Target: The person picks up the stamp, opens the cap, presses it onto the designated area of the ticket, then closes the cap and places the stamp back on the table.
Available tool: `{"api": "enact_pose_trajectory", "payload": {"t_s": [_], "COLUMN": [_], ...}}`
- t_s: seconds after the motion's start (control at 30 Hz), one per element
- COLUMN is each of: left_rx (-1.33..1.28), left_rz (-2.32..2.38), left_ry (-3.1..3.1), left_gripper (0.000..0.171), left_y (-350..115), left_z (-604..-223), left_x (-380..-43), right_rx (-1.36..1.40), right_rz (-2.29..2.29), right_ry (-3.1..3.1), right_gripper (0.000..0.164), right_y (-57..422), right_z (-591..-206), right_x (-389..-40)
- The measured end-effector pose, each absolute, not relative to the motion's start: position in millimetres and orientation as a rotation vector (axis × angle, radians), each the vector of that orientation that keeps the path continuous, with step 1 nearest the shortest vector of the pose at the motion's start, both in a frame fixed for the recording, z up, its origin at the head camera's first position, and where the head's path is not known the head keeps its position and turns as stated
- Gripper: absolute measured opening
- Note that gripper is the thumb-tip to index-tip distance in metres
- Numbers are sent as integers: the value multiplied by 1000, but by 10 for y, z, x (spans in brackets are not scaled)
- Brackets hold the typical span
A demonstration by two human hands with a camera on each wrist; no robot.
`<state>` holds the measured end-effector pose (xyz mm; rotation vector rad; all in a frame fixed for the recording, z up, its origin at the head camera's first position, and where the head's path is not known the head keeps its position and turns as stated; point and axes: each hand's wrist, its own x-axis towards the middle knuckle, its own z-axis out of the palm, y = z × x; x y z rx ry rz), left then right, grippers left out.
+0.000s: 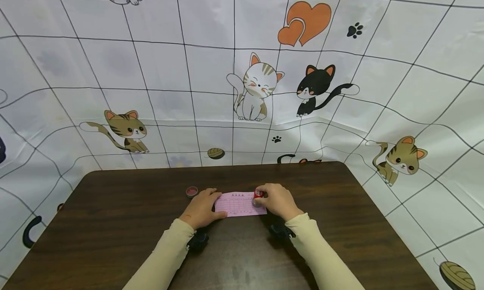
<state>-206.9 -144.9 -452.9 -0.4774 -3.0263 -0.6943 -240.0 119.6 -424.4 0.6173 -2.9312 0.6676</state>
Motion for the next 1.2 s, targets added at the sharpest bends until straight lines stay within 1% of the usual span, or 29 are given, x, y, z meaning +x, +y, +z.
{"api": "enact_pose_trajectory", "payload": {"t_s": [0.33,0.57,0.87,1.2], "left_rx": [-473,-449,-452,-451], "left_rz": [-706,-701,-684,-699], "left_ry": [-3035,-3044,-3045,-3051], "left_gripper": [70,72,72,71], "left_y": [-1446,-1444,-1437,-1435], "left_z": [-4513,-4559,-4576,-4547], "left_x": [-2086,-2115,-2120,-2103], "right_rx": [639,562,565,616], "right_rz": [798,893,1149,1141], "right_ry": [-2914,-2817,-2754,-2765], "right_gripper": [24,31,25,17], "right_y": [1245,1371,1455,1484], "right_z": [-4213,-4097,-4077,-4147], "right_x": [-2457,-2510,-2640,-2646]}}
